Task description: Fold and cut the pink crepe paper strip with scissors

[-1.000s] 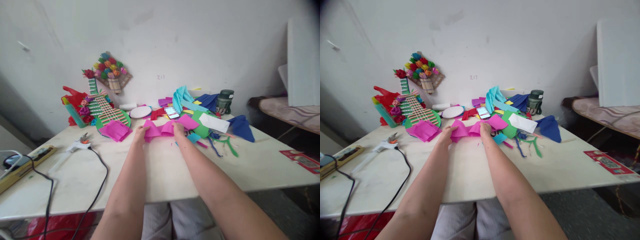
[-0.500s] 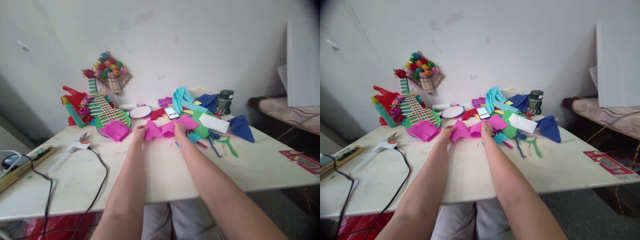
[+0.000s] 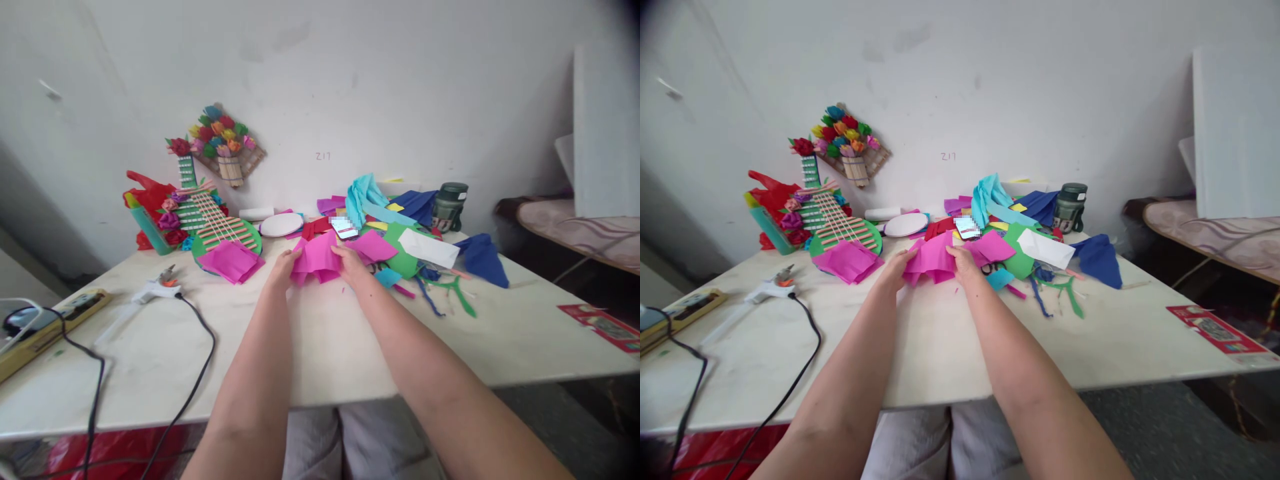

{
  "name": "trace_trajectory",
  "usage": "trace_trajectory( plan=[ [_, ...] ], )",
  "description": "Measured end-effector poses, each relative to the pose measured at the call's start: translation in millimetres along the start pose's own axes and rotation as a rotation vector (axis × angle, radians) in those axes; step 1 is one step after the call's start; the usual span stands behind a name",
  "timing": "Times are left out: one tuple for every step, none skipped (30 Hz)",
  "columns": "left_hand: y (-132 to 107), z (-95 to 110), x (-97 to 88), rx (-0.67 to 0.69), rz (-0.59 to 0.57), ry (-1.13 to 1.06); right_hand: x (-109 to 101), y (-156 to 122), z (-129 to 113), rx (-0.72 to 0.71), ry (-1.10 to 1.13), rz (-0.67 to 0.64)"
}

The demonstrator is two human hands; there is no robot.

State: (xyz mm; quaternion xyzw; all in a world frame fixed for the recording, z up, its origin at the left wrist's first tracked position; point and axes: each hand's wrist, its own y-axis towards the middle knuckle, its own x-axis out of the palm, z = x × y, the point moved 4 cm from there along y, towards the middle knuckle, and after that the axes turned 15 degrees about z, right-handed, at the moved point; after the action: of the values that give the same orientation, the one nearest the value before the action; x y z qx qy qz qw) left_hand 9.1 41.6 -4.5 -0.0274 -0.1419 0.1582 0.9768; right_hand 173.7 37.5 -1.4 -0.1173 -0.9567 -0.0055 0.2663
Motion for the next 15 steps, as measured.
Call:
trace_trajectory(
  plan=[
    [-5,0,3.4,-0.092,-0.054,-0.028,-1,0,1,0.011,-0.001,0.009],
    [-10,1,6.3,-0.144,-0.097,-0.074,-3,1,1,0.017,0.002,0.021],
    [-14,3,8.7,-0.180,-0.136,-0.105,-4,1,1,0.019,0.008,0.034],
    [-18,4,10.6,-0.219,-0.172,-0.107,-6,2,1,0.018,0.014,0.049],
    [-21,5,11.5,-0.250,-0.187,-0.103,-7,3,2,0.017,0.020,0.066],
    [-23,5,11.6,-0.270,-0.192,-0.091,-8,4,2,0.019,0.024,0.080],
    [-24,5,11.2,-0.281,-0.188,-0.080,-9,5,3,0.026,0.023,0.088],
    [-24,4,10.4,-0.284,-0.178,-0.073,-10,6,4,0.033,0.020,0.092],
    [-24,4,9.3,-0.282,-0.167,-0.070,-10,7,5,0.037,0.016,0.097],
    [-22,4,8.3,-0.278,-0.161,-0.071,-11,9,6,0.036,0.013,0.111],
    [-21,3,7.3,-0.273,-0.159,-0.074,-13,11,6,0.031,0.010,0.135],
    [-19,3,6.3,-0.267,-0.161,-0.077,-14,13,7,0.022,0.008,0.168],
    [-17,3,5.3,-0.256,-0.167,-0.081,-16,15,7,0.013,0.008,0.204],
    [-15,3,4.4,-0.244,-0.175,-0.082,-18,17,8,0.005,0.007,0.238],
    [-13,4,3.6,-0.230,-0.184,-0.082,-20,19,8,0.000,0.004,0.265]
  ],
)
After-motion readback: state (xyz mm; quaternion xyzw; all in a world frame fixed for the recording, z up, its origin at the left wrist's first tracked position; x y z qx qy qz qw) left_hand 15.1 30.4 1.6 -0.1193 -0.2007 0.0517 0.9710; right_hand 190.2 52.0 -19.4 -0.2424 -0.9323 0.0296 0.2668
